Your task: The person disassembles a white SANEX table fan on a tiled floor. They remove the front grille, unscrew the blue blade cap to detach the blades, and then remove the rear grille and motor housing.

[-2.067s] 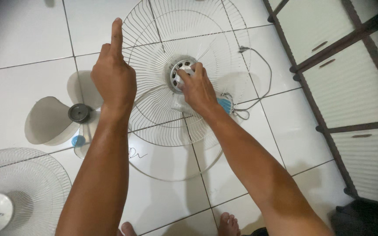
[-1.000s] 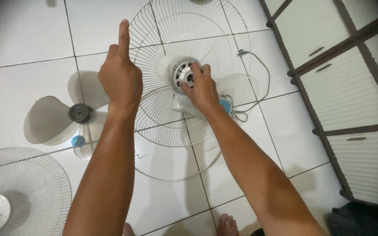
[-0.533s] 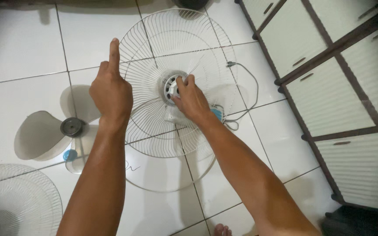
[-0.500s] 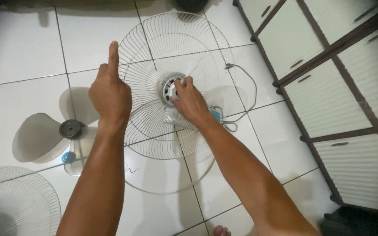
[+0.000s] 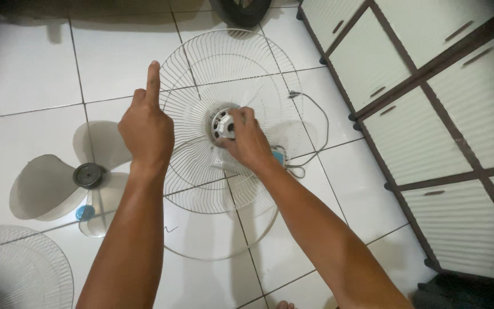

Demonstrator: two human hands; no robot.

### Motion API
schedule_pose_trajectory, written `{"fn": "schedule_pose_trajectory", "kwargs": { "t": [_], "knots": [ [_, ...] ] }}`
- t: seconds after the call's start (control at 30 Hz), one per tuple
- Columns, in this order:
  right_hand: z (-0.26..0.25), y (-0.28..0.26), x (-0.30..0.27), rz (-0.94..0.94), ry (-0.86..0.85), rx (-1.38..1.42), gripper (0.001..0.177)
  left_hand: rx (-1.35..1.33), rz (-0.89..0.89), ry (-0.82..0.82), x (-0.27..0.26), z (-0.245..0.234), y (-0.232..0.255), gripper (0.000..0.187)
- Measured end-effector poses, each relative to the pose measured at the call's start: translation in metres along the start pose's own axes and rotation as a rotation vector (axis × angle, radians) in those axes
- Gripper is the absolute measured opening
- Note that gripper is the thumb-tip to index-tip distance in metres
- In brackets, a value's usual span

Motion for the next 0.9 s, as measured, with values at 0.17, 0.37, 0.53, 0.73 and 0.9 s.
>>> {"fn": "schedule_pose_trajectory", "kwargs": {
  "t": [0.17, 0.37, 0.53, 0.73, 0.9],
  "knots": [
    [0.004, -0.003, 0.000, 0.276, -0.044, 0.156, 0.072, 0.000, -0.001, 0.020, -0.001, 0.003, -0.002, 0.082],
    [0.011, -0.008, 0.001, 0.263, -0.037, 0.170, 0.059, -0.006, -0.014, 0.031, -0.001, 0.005, -0.004, 0.082],
    [0.007, -0.014, 0.004, 0.258, -0.049, 0.157, 0.057, 0.001, -0.046, 0.001, -0.001, 0.007, -0.006, 0.081],
    [0.005, -0.014, 0.003, 0.191, -0.088, 0.091, 0.055, 0.012, -0.036, 0.019, -0.003, 0.007, -0.009, 0.082],
    [0.015, -0.004, 0.001, -0.035, 0.004, -0.071, 0.047, 0.014, -0.027, 0.023, -0.002, 0.008, -0.010, 0.083]
  ]
}}
Point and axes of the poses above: each hand's wrist, its own x-axis towards the middle knuckle, its own z-axis out of the palm, y = z × x, the point moved 2 cm from there along x, towards the middle knuckle, and after that the axes turned 15 degrees about z, right-handed, at the moved point
